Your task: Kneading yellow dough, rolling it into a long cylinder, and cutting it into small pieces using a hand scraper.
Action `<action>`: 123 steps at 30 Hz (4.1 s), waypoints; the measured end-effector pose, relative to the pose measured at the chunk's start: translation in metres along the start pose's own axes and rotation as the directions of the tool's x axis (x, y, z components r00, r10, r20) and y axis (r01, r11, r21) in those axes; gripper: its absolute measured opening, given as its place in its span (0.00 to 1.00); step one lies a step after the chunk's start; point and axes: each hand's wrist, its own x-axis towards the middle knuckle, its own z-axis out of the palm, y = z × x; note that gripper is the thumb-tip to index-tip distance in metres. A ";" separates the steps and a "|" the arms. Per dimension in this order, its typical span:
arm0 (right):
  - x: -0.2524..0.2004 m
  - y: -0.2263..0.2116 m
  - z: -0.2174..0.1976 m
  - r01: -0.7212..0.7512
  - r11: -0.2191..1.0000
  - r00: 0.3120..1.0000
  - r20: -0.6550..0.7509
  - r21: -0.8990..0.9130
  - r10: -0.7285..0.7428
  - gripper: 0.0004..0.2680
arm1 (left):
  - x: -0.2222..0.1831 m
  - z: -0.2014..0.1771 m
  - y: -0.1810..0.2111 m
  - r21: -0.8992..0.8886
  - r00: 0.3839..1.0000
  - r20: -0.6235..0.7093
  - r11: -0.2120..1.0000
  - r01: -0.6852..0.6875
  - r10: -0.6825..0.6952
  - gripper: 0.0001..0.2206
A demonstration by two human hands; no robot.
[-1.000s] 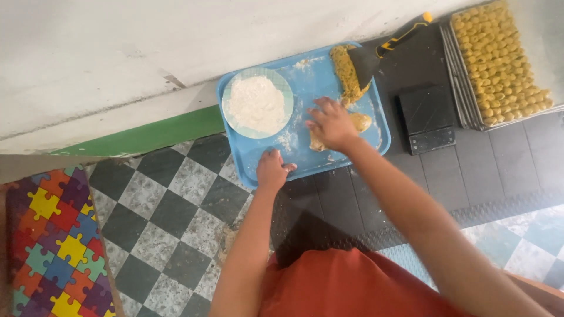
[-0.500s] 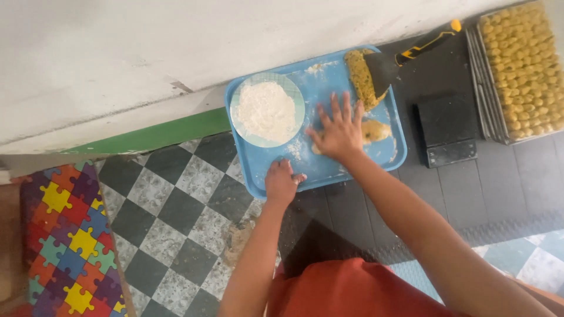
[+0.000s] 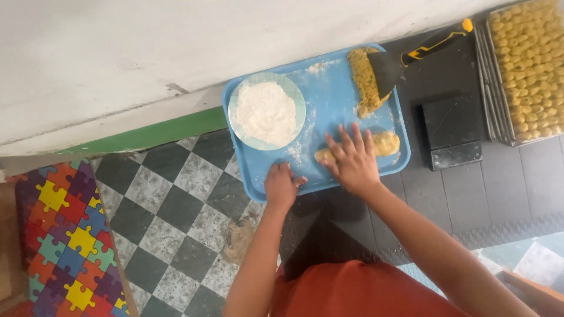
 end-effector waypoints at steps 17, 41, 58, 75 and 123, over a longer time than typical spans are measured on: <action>0.069 0.014 0.015 0.117 0.992 0.981 -0.148 -0.053 -0.123 0.26 | 0.005 0.010 -0.009 0.010 1.000 -0.002 1.000 -0.016 0.016 0.21; -0.148 0.074 -0.067 -0.092 -0.431 0.869 0.284 0.898 0.405 0.21 | -0.010 0.021 -0.025 -0.014 0.995 -0.049 0.996 -0.093 0.092 0.12; -0.186 0.001 -0.029 -0.608 0.740 0.787 0.346 0.289 0.511 0.20 | -0.105 -0.004 -0.028 0.121 0.948 0.076 0.940 -0.318 0.311 0.22; -0.200 -0.008 -0.025 -0.173 0.964 0.921 0.314 -0.202 0.231 0.41 | -0.088 0.015 -0.036 0.146 0.953 0.067 0.942 -0.302 0.295 0.23; -0.149 0.133 0.030 0.755 0.652 0.613 -0.276 -0.073 -0.740 0.29 | -0.127 0.227 0.086 0.471 0.368 -0.823 0.882 0.013 0.433 0.13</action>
